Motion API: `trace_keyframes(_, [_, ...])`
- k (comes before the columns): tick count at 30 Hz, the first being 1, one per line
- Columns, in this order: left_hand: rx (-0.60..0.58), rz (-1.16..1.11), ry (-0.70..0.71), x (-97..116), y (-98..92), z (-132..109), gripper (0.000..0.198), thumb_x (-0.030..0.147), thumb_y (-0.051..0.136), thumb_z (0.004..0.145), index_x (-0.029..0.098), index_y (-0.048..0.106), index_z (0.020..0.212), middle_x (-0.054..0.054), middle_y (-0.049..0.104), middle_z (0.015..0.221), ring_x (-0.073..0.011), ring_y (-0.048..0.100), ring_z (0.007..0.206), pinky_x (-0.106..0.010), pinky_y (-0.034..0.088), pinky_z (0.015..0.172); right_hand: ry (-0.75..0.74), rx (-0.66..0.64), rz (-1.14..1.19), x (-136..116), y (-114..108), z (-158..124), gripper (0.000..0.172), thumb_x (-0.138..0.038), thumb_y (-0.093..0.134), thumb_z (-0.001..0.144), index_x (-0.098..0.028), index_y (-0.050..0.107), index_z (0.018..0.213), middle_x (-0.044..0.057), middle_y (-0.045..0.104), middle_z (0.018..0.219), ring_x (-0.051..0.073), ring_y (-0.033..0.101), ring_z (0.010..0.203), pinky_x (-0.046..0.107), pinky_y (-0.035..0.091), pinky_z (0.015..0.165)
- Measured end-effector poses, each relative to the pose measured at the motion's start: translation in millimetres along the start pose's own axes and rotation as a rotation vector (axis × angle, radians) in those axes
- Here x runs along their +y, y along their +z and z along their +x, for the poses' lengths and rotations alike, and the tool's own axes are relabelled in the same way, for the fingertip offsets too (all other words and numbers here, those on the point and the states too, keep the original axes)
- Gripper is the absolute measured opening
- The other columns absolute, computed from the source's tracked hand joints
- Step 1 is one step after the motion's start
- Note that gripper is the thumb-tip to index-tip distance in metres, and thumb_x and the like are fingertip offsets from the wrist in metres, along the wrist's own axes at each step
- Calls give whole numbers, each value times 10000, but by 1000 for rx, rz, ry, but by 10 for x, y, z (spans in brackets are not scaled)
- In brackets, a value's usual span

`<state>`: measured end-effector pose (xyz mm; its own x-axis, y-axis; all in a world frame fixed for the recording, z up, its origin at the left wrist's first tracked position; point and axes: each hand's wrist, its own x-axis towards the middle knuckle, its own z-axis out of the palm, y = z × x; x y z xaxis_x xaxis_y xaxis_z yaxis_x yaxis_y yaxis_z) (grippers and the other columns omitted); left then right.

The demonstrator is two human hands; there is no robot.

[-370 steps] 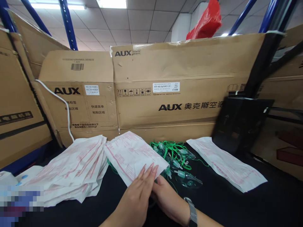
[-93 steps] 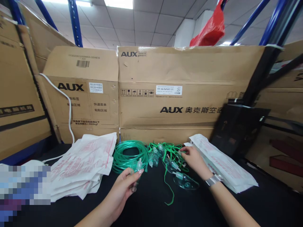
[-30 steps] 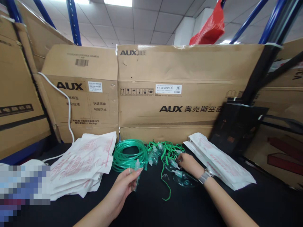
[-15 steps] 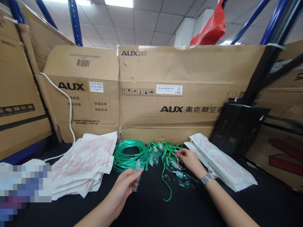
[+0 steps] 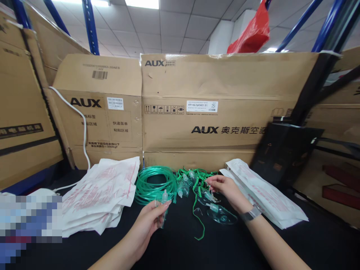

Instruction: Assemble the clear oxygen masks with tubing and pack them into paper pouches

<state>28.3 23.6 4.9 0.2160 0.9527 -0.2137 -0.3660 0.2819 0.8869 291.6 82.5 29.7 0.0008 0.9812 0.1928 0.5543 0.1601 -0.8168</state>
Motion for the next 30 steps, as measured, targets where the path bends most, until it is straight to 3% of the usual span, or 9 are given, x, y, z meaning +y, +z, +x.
trace_keyframes(5, [-3, 4, 2, 0, 2, 7, 253, 355, 727, 572, 152, 579, 607, 64, 442, 525, -63, 377, 493, -195, 259, 510, -71, -132, -203, -62, 49, -49, 203, -307, 482, 727, -143, 600, 748, 44, 614, 700, 149, 565, 593, 248, 451, 543])
trace_keyframes(11, [-11, 4, 5, -19, -17, 12, 255, 350, 713, 598, 153, 551, 587, 62, 437, 546, -62, 383, 508, -193, 268, 518, -226, -267, -520, -277, 220, -308, 169, -164, 586, 629, -175, 629, 792, 61, 592, 852, 202, 539, 820, 276, 401, 741])
trace_keyframes(16, [-11, 10, 18, -37, -29, 31, 252, 335, 702, 619, 155, 526, 597, 62, 427, 552, -64, 375, 514, -189, 275, 523, -248, -291, -710, -399, 404, -448, 150, -53, 492, 658, -142, 600, 711, 102, 592, 801, 228, 541, 801, 329, 357, 776])
trace_keyframes(25, [-11, 39, 19, -58, -50, 49, 265, 332, 693, 629, 155, 499, 588, 67, 413, 539, -60, 360, 503, -185, 264, 508, -239, -246, -577, -266, 438, -343, 172, -51, 425, 712, -160, 554, 746, 64, 610, 788, 170, 567, 724, 245, 392, 646])
trace_keyframes(30, [-14, 47, 15, -43, -34, 37, 276, 342, 695, 624, 153, 496, 592, 66, 412, 541, -58, 360, 506, -183, 264, 509, -154, -219, -403, -184, 431, -253, 170, -58, 398, 730, -169, 526, 740, 9, 619, 616, 115, 579, 552, 192, 404, 527])
